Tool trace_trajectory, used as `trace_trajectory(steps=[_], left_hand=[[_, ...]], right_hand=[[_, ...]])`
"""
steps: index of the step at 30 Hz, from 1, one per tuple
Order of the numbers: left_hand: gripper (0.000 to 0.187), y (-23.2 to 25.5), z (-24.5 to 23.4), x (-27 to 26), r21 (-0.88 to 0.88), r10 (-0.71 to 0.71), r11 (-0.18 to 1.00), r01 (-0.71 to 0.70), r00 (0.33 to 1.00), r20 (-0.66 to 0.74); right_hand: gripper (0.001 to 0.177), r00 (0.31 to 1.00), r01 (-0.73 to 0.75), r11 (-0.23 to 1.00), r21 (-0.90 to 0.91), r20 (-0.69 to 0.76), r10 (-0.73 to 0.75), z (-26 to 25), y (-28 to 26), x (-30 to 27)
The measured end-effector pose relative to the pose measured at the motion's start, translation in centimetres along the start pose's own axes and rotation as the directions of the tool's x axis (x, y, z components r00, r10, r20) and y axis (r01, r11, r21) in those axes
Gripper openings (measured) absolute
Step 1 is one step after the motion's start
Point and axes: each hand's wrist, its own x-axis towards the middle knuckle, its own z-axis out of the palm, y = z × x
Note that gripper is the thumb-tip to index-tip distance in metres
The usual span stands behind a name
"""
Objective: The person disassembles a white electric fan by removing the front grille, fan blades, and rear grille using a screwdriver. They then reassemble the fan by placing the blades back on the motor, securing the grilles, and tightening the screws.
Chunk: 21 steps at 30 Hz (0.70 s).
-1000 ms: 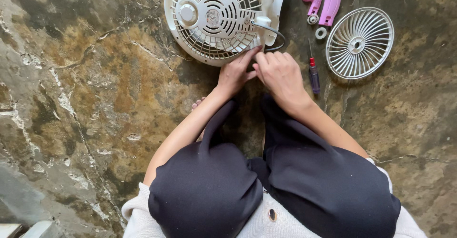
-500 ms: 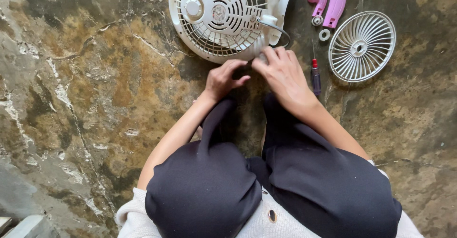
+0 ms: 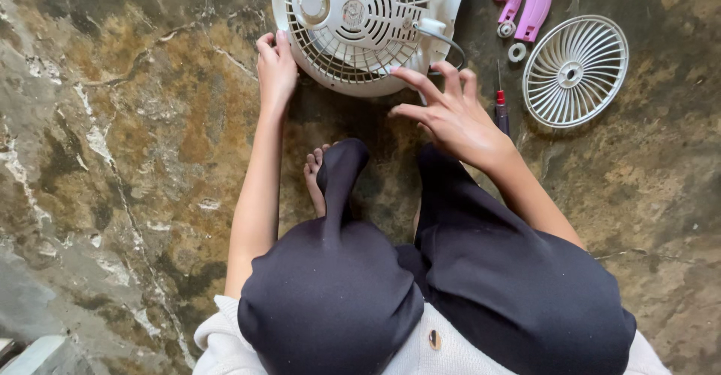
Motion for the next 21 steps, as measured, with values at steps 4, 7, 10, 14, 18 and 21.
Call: trace_trajectory(steps=[4,7,10,14,18,21], left_hand=[[0.067,-0.2,-0.3,1.4,-0.026,-0.107,0.994,0.111,0.986,0.128],[0.065,0.1,0.2,2.4,-0.12,-0.154,0.976,0.179,0.969,0.191],[0.056,0.4,1.8,1.3,-0.362,-0.091,0.922,0.135,0.987,0.135],[0.046,1.7,4.3,-0.4,-0.539,0.066,0.833,-0.123,0.99,-0.124],[0.041,4.5,4.3,-1.3,-0.788,0.062,0.605,-0.11,0.994,-0.091],[0.04,7.8,3.1,-2.5,-0.86,0.169,0.482,-0.171,0.981,-0.1]], right_hand=[[0.033,0.944,-0.244,0.962,0.124,0.259,0.206,1.9,-0.2,-1.1],[0.022,0.765,-0.483,0.862,0.156,0.554,0.328,3.3,-0.1,-1.4],[0.034,0.899,-0.258,0.959,0.117,0.392,0.194,2.1,0.6,-2.0],[0.046,0.994,-0.068,0.952,0.297,-0.057,0.089,0.5,2.6,-0.8],[0.041,0.714,-0.667,0.726,0.17,0.427,0.556,0.4,2.7,-0.6],[0.034,0.542,-0.752,0.654,0.087,0.646,0.537,0.9,3.7,-2.4]])
